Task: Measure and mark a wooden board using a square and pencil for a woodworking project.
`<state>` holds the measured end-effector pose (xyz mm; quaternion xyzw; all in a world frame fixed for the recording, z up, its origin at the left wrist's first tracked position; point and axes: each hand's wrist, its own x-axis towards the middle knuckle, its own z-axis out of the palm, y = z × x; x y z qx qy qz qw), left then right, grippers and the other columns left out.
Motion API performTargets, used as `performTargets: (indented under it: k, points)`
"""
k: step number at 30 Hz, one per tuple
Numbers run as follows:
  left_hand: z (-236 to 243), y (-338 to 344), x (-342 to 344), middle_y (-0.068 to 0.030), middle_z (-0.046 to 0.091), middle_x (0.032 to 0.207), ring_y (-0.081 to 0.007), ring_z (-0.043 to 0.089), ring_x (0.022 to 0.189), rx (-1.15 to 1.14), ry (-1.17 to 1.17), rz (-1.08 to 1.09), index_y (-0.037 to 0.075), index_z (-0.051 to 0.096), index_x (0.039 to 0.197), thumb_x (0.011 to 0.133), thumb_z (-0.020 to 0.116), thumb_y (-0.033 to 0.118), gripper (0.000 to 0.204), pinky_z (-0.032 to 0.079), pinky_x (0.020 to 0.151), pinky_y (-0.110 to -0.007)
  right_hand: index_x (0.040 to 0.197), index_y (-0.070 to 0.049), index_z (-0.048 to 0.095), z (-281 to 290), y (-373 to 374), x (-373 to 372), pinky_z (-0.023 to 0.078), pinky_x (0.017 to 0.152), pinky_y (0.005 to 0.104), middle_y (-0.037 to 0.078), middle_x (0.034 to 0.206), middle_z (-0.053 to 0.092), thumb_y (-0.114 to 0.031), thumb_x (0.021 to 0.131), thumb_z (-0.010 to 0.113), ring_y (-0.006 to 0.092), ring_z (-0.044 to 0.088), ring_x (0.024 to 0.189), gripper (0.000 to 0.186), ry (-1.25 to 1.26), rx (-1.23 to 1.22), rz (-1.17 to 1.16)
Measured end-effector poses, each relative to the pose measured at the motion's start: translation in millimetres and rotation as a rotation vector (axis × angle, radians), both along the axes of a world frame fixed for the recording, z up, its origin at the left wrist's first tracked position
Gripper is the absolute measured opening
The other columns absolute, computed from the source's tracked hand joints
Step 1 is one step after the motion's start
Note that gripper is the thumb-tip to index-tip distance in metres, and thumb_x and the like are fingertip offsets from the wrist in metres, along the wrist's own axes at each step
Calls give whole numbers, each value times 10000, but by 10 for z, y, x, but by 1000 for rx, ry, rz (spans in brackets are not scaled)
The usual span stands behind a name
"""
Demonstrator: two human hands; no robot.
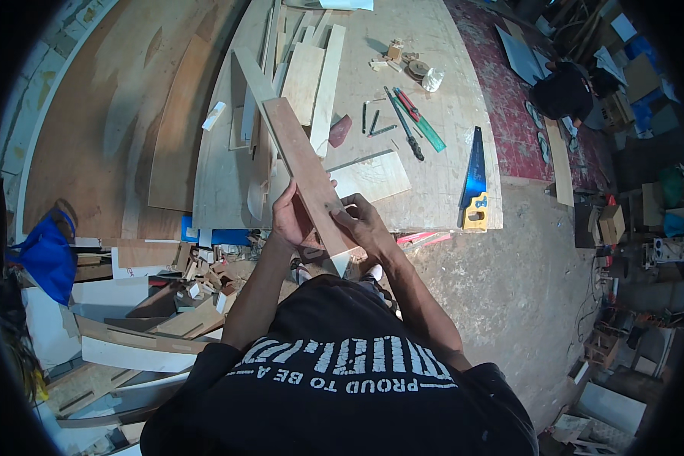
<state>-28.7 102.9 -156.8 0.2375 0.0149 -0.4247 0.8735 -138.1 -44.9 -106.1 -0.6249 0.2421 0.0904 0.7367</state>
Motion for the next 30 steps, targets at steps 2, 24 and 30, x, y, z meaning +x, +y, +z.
performTargets:
  k: [2, 24, 30]
  points:
    - [5, -13, -14, -155, 555, 1292, -330, 520, 1249, -11, 7, 29, 47, 405, 1389, 1005, 402, 476, 575, 450, 1017, -488, 1144, -1, 553, -15, 0, -23, 474, 826, 268, 117, 993, 645, -240, 942, 647, 133, 594, 930, 327, -38, 50, -13]
    - [-1007, 297, -41, -176, 607, 1112, -327, 669, 981, 509, -123, 147, 29, 430, 1258, 944, 564, 109, 350, 592, 757, -461, 972, 40, 605, -898, -700, -636, 415, 570, 316, 84, 691, 567, -291, 1014, 473, 135, 497, 642, 359, -69, -657, -407]
    - [-1060, 107, -15, -134, 611, 1129, -307, 661, 971, 544, -126, 73, 58, 455, 1257, 956, 565, 163, 337, 567, 784, -481, 1016, 36, 568, -1024, -813, -927, 393, 512, 302, 52, 652, 569, -451, 902, 660, 114, 487, 589, 508, 52, -672, -408]
